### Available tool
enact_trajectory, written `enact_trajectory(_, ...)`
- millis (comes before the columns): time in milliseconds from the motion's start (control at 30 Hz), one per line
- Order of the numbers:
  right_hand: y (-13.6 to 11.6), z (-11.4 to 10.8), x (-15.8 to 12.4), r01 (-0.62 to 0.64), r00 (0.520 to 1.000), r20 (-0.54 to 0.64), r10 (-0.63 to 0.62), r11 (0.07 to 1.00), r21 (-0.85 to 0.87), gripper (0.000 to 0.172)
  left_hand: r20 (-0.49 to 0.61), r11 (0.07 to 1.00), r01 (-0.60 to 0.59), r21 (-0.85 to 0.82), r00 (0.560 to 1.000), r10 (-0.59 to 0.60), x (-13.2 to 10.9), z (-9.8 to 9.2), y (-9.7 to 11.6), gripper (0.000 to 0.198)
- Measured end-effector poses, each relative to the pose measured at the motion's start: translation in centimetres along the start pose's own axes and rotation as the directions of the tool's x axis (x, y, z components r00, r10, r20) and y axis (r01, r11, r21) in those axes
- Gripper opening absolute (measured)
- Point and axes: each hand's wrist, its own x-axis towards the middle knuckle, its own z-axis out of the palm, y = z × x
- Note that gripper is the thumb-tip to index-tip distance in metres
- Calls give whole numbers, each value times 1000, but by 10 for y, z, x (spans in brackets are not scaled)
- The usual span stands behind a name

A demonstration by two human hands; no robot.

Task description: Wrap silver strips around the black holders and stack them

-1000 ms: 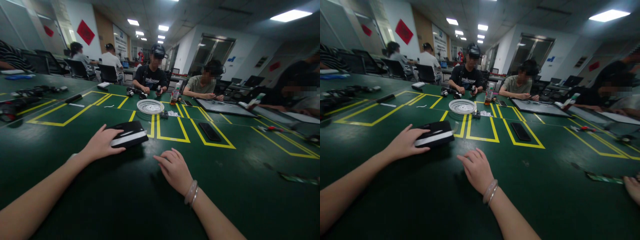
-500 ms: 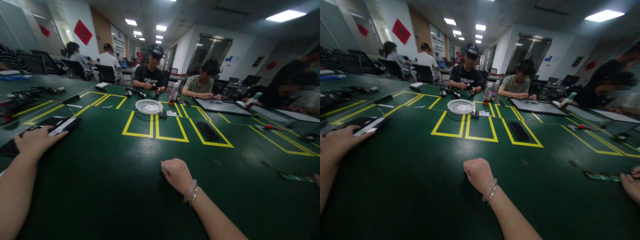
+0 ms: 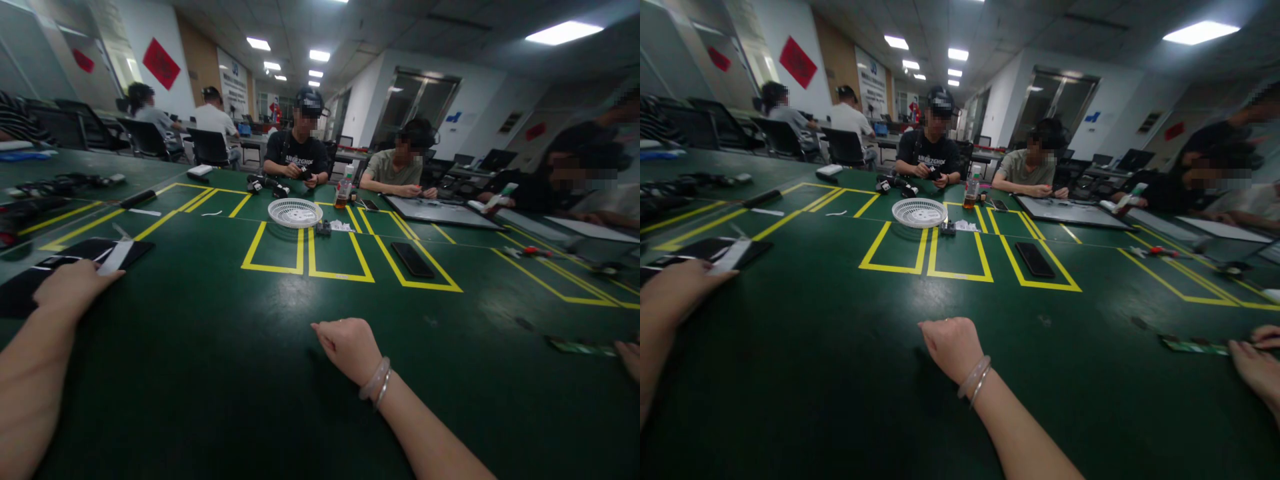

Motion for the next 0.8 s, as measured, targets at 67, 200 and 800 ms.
enact_trajectory(67,-1,0,0,4,1000,-5,-4,1000,-5,39,-209,984,139,110,971,-114,1,6,6,59)
enact_trajectory(200,-3,-1,1,-10,999,-43,9,1000,-13,34,-136,968,44,248,991,-11,9,31,61,67)
enact_trajectory(800,-10,3,3,110,992,53,-114,991,75,42,290,770,-621,-145,717,633,-26,117,218,45)
